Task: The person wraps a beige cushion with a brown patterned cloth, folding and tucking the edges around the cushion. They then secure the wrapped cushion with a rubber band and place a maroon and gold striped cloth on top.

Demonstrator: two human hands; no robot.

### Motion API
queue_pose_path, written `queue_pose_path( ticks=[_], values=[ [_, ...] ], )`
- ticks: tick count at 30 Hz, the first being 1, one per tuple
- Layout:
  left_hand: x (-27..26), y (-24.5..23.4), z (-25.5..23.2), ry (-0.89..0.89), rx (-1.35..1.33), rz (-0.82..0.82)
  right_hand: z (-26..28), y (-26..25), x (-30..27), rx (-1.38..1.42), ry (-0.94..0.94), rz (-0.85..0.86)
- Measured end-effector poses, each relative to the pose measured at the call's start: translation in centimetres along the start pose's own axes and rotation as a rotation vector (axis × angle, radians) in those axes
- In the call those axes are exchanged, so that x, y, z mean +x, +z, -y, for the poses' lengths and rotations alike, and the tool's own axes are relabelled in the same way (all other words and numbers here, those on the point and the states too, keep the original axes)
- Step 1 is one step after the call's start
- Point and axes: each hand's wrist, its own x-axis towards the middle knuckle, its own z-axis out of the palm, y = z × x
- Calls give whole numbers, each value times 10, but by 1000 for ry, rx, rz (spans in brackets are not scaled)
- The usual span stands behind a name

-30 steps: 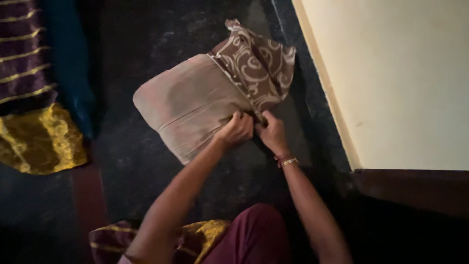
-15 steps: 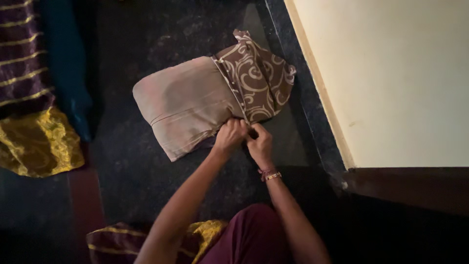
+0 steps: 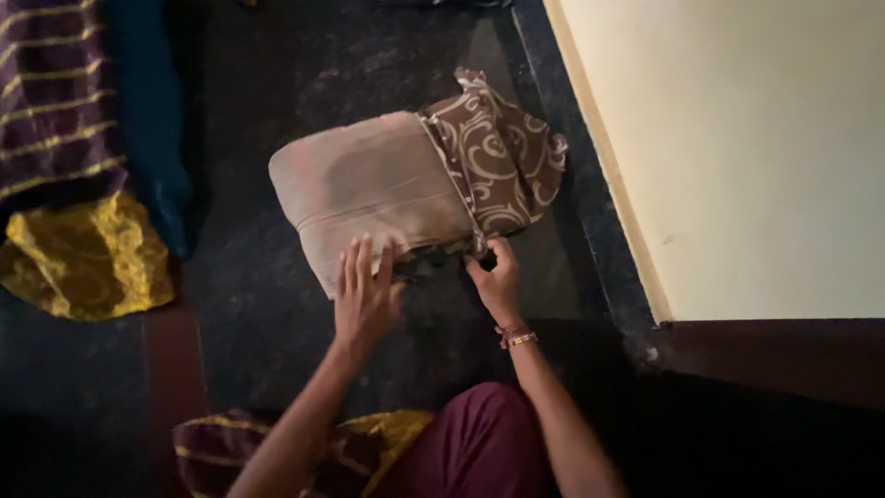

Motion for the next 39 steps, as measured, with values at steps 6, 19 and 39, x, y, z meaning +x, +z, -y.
queue_pose_path(
  ticks=[6,19,39],
  values=[
    [19,66,41,304,226,232,9,-2,1,-85,96,88],
    [5,143,7,608,-49,-107,-52,-17,41,-106,16,16],
    [80,100,-63,664,160,441,-78,-48,60,-214,125,-13]
  ],
)
